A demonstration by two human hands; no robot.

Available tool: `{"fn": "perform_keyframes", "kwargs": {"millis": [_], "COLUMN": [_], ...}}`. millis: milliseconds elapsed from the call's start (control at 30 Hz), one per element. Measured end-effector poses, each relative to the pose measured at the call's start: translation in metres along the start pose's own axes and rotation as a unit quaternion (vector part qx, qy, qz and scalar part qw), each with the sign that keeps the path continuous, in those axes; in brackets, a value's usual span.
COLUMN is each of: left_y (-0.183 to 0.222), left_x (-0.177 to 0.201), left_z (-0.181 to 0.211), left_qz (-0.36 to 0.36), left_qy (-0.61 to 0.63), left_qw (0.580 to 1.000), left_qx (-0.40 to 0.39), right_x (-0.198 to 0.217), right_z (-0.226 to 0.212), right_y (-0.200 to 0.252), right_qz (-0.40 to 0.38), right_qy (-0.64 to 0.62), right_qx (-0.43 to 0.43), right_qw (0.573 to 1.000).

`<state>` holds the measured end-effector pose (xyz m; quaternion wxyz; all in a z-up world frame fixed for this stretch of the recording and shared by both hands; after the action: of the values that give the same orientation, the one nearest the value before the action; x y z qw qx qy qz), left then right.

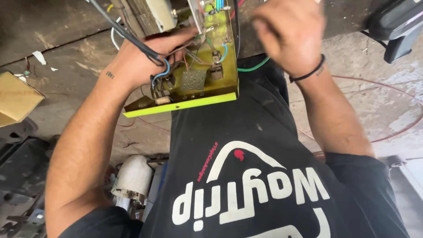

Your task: Repairing the internal wiring of an electronic device by stripping and connecting wires using pliers

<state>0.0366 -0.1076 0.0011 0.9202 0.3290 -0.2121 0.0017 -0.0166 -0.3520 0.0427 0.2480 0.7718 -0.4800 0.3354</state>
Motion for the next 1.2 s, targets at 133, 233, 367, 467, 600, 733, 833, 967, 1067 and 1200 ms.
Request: {"fn": "perform_keyframes", "kwargs": {"millis": [133,233,367,467,600,733,833,967,1067,1200], "left_y": [0.004,0.011,0.013,0.014,0.013,0.010,0.009,0.005,0.008,0.009], "left_x": [0.010,0.012,0.017,0.020,0.013,0.012,0.009,-0.001,0.002,0.009], "left_z": [0.013,0.014,0.013,0.012,0.001,-0.005,-0.009,-0.019,-0.018,-0.015], "left_qz": [0.019,0.057,0.075,0.090,0.110,0.088,0.050,0.037,0.066,0.065], "left_qy": [-0.014,-0.017,-0.039,-0.038,-0.052,-0.057,-0.028,-0.031,-0.045,-0.042], "left_qw": [1.000,0.997,0.995,0.993,0.989,0.992,0.997,0.998,0.995,0.996], "left_qx": [-0.016,-0.057,-0.054,-0.068,-0.083,-0.075,-0.058,-0.037,-0.058,-0.054], "right_x": [-0.035,-0.042,-0.044,-0.049,-0.057,-0.064,-0.069,-0.075,-0.075,-0.063], "right_z": [-0.011,-0.019,-0.023,-0.025,-0.018,-0.010,-0.005,-0.001,-0.003,-0.005], "right_y": [-0.026,-0.041,-0.046,-0.043,-0.044,-0.044,-0.049,-0.051,-0.053,-0.052], "right_qz": [-0.037,-0.028,-0.014,0.007,0.018,0.008,-0.024,-0.059,-0.058,-0.025], "right_qy": [-0.093,-0.075,-0.164,-0.133,-0.200,-0.218,-0.269,-0.208,-0.187,-0.225], "right_qx": [0.068,0.087,0.096,0.097,0.069,0.045,0.027,0.037,0.051,0.032], "right_qw": [0.993,0.993,0.982,0.986,0.977,0.975,0.962,0.976,0.979,0.973]}}
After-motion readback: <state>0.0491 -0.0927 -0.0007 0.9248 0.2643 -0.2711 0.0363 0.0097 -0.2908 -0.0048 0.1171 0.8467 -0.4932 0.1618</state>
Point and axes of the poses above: each hand's wrist, its own y-axis away from the middle knuckle, its own x-axis out of the back of the hand, z = x × y, the point moved 8 cm from there along -y, towards the middle knuckle, and after that the axes turned 15 degrees about -z, right-handed, at the moved point
